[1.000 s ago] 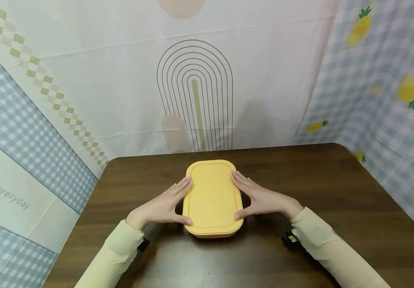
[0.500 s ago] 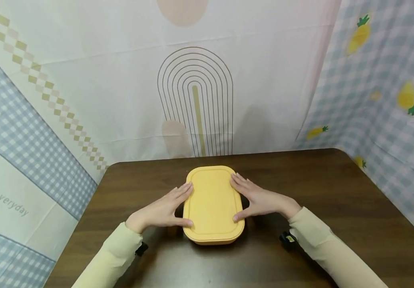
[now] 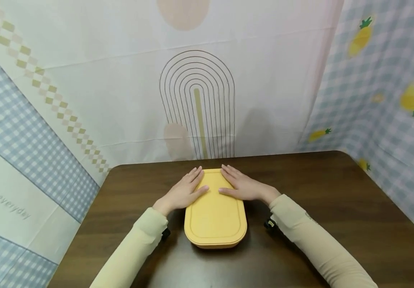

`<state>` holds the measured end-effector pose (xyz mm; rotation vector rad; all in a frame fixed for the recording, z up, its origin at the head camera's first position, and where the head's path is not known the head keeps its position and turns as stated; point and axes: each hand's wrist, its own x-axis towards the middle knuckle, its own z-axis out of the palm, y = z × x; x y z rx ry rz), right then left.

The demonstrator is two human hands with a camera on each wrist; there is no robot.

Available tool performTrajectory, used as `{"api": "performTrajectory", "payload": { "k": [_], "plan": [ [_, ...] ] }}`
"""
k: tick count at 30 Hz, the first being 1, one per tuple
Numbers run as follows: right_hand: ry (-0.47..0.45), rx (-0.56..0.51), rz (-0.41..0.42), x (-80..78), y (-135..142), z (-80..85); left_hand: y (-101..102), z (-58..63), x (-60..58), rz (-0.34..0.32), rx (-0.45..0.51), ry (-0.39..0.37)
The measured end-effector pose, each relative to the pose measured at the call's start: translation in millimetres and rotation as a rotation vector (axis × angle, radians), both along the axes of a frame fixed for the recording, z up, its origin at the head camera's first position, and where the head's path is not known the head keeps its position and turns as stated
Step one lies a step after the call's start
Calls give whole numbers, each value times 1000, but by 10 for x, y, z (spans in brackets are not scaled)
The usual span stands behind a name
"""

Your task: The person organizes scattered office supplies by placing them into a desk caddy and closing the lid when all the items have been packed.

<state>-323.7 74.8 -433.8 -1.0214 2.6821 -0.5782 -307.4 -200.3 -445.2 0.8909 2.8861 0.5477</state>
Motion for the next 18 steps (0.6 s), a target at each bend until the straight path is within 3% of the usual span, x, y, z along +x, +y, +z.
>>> {"api": "performTrajectory", "payload": {
  "k": [5, 8, 13, 18],
  "plan": [
    [53, -11, -11, -34, -39, 9, -3, 23, -27, 21, 6, 56],
    [20, -67, -23, 6, -24, -14, -18, 23, 20, 36, 6, 56],
    [-55, -108, -18, 277, 108, -51, -67, -12, 255, 5, 6, 35],
    [-19, -123, 1, 577, 118, -42, -104, 30, 569, -4, -14, 38]
  ]
}}
